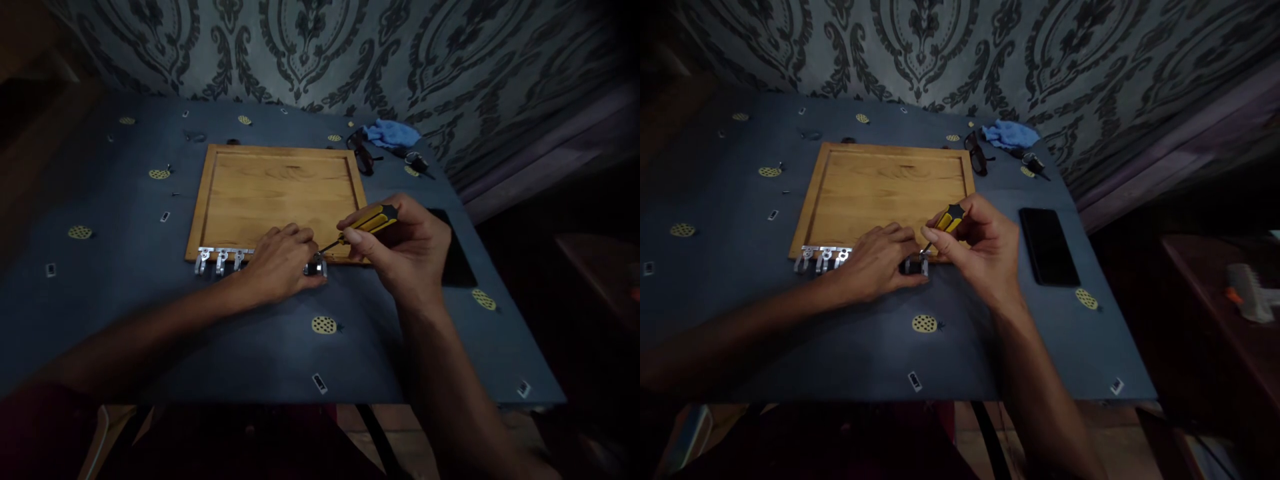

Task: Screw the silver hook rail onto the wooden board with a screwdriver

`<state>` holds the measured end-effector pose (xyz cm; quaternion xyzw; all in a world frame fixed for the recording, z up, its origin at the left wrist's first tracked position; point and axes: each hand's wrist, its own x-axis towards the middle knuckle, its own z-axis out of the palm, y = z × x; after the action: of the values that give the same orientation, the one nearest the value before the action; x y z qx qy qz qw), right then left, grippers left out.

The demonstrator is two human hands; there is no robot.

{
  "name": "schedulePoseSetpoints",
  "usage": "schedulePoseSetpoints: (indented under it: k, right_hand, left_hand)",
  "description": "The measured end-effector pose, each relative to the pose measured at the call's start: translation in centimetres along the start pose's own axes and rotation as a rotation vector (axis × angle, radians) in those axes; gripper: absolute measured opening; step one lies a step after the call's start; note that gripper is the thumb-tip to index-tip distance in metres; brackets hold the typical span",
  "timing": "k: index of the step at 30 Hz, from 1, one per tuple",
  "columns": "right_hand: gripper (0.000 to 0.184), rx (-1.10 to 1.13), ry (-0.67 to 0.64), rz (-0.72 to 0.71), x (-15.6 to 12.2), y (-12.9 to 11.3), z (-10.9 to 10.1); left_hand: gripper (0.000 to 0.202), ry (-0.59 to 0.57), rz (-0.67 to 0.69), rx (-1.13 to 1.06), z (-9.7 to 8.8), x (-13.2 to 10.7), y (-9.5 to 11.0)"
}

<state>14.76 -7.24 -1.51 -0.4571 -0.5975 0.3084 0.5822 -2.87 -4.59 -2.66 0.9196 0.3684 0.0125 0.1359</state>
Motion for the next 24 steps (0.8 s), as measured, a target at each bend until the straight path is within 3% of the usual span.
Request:
schedulePoseSetpoints:
  k: [7, 24]
  right_hand:
    - [0.035, 0.015, 0.190, -0.095, 0.16, 0.17, 0.13]
    - [0.040, 0.013, 0.136, -0.019, 0.18, 0.39, 0.44]
  left_hand:
    - [0.041, -0.012, -0.003, -0.001, -0.23, -0.05, 0.12]
    - [0.041, 0.016, -0.002, 0.006, 0.06, -0.04, 0.01]
